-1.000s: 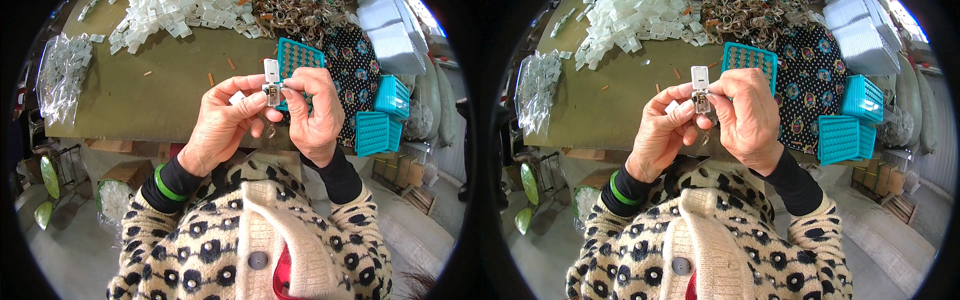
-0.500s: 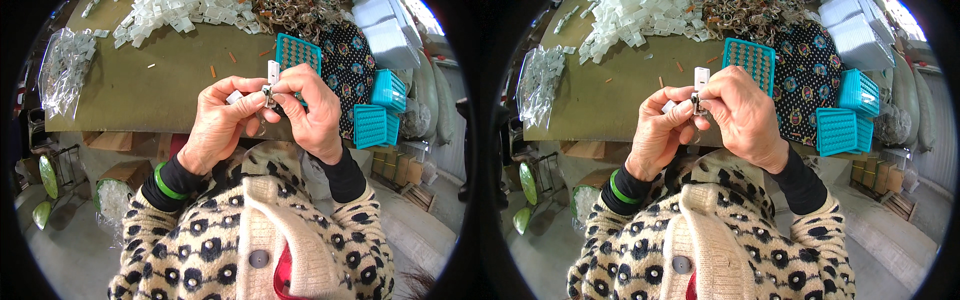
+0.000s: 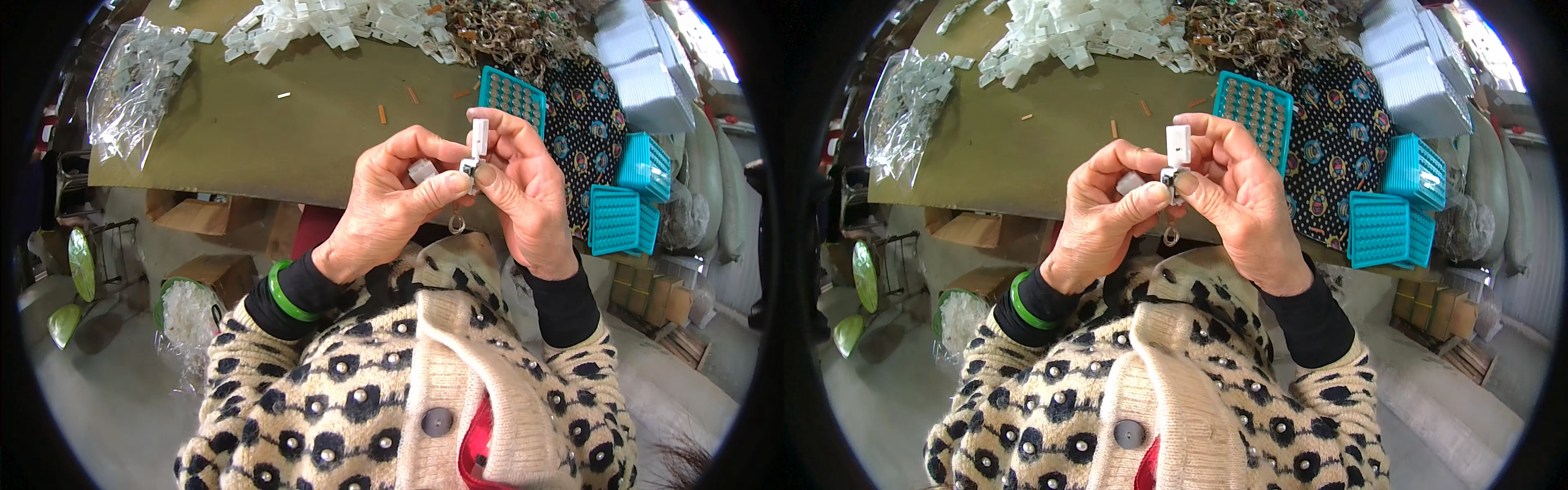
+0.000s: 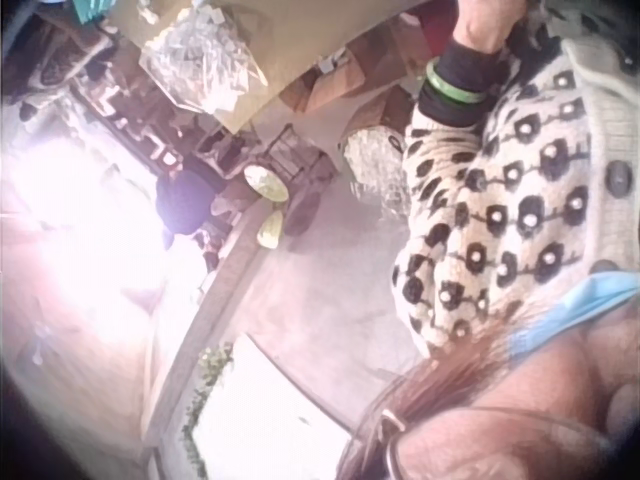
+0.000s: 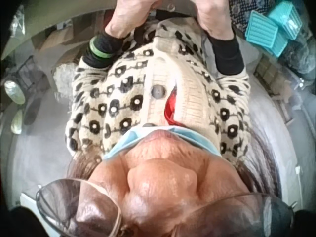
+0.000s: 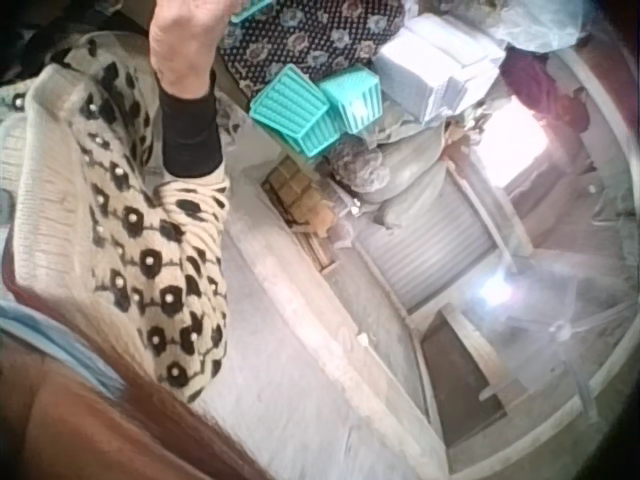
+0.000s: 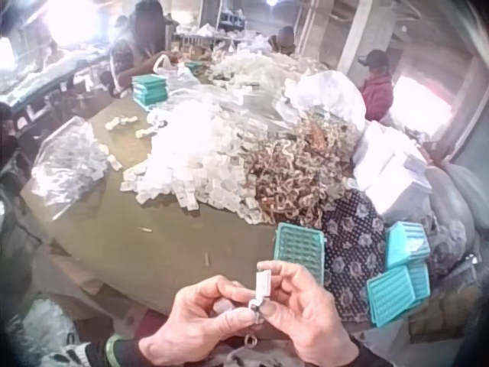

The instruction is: The person repeatedly picks up small white plastic key fob housings and metal key blanks, inserts the blanks into the housings, and places the assembled units into a blue tray. The person also handles a plastic bag of housings and stacks blue trays on the table.

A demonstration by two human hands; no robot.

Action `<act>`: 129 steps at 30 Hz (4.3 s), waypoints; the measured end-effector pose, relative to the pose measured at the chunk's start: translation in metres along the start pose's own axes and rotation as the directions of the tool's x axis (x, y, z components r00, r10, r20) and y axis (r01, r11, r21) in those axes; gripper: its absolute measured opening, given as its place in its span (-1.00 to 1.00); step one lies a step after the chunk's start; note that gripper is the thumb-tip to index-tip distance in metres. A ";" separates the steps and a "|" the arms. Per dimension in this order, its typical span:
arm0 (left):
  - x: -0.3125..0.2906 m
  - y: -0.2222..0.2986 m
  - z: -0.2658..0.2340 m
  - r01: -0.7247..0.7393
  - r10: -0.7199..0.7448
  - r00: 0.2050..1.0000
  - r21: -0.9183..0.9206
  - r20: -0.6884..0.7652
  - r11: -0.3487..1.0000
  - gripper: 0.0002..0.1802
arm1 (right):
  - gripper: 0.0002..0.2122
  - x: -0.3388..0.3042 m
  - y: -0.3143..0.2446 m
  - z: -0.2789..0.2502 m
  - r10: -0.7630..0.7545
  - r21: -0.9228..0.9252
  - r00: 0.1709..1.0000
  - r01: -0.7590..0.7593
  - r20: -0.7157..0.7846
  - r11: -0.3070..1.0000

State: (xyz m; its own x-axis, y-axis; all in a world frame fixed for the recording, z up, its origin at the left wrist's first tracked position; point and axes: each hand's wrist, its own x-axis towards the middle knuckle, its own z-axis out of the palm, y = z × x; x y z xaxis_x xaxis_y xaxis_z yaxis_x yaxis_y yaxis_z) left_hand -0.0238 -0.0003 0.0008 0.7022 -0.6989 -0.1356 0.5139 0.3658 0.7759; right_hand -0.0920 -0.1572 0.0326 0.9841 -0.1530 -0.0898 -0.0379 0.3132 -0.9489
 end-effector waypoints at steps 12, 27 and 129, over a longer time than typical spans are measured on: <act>0.002 -0.001 -0.010 0.104 -0.101 0.995 -0.239 0.027 0.965 -0.69 | -0.84 0.010 0.012 -0.003 -0.347 -0.346 0.925 0.278 -0.157 0.896; 0.003 -0.002 0.006 -0.033 0.020 0.995 -0.128 -0.102 0.991 -0.80 | -0.84 0.022 0.017 0.006 -0.762 -0.761 0.643 0.533 0.079 0.371; -0.021 0.014 -0.027 0.116 -0.149 0.986 -0.326 -0.075 0.938 -0.72 | -0.82 0.012 0.018 0.021 -0.563 -0.690 0.793 0.542 0.233 0.479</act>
State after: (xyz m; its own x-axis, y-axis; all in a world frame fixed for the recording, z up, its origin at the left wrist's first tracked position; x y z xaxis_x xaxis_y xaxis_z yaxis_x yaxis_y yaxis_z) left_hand -0.0181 0.0359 -0.0025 0.6531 -0.6974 -0.2952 0.7247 0.4624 0.5109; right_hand -0.0769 -0.1339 0.0203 0.8423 -0.0792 0.5332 0.3961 -0.5800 -0.7118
